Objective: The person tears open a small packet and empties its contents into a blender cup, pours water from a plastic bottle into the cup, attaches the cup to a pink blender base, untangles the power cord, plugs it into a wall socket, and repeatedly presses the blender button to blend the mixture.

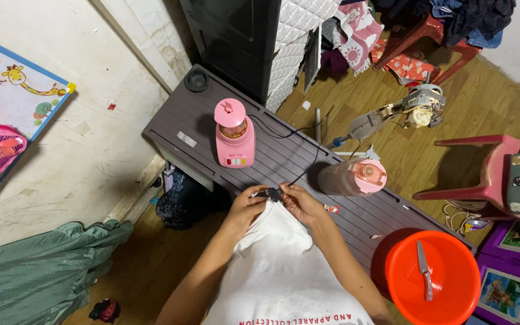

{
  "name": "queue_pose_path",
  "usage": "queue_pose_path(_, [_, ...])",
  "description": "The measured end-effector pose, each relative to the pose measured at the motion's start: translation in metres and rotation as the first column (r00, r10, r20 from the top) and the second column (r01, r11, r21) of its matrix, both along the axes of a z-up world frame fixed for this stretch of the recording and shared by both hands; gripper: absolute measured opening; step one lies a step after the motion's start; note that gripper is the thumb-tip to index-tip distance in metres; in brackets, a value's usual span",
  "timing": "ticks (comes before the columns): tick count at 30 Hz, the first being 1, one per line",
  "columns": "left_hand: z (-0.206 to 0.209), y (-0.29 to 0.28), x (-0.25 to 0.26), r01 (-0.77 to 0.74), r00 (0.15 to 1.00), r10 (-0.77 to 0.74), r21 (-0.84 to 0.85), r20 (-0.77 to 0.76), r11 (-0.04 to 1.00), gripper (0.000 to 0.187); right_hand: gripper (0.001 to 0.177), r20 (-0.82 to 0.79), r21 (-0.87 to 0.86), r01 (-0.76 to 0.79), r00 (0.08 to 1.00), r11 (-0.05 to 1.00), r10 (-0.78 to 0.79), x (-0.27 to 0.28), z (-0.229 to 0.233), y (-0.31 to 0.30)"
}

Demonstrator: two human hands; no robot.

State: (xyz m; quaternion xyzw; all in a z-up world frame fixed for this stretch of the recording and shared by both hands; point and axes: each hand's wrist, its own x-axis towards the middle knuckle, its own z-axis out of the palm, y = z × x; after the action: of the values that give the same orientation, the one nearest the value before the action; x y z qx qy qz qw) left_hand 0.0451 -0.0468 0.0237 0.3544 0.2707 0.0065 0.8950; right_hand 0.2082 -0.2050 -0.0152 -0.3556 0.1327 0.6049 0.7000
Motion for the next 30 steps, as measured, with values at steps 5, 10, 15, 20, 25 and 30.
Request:
queue_pose_path(5, [-0.013, -0.012, -0.003, -0.231, 0.971, 0.227, -0.036, -0.077, 0.972, 0.058, 0.023, -0.299, 0.002, 0.025, 0.954, 1.000, -0.024, 0.002, -0.022, -0.005])
queue_pose_path(10, [-0.035, -0.017, -0.005, -0.338, 0.938, 0.329, -0.074, -0.109, 0.938, 0.059, 0.018, -0.217, -0.155, 0.062, 0.972, 0.986, -0.095, -0.003, -0.035, -0.006])
queue_pose_path(15, [-0.053, -0.016, -0.009, -0.365, 0.928, 0.354, -0.091, -0.114, 0.927, 0.056, 0.013, -0.219, -0.129, 0.118, 0.965, 0.985, -0.145, -0.003, -0.034, -0.006])
queue_pose_path(20, [-0.068, -0.012, -0.013, -0.323, 0.942, 0.310, -0.103, -0.128, 0.941, 0.054, 0.009, -0.214, -0.156, 0.168, 0.956, 0.973, -0.199, 0.005, -0.025, -0.008])
queue_pose_path(25, [-0.071, -0.012, -0.011, -0.298, 0.943, 0.269, -0.136, -0.196, 0.945, 0.054, 0.010, -0.212, -0.118, 0.137, 0.964, 0.983, -0.160, 0.008, -0.016, -0.008])
queue_pose_path(30, [-0.068, -0.011, -0.003, -0.296, 0.946, 0.249, -0.242, -0.207, 0.924, 0.048, 0.012, -0.123, -0.207, 0.012, 0.992, 0.978, -0.039, -0.003, -0.007, -0.005])
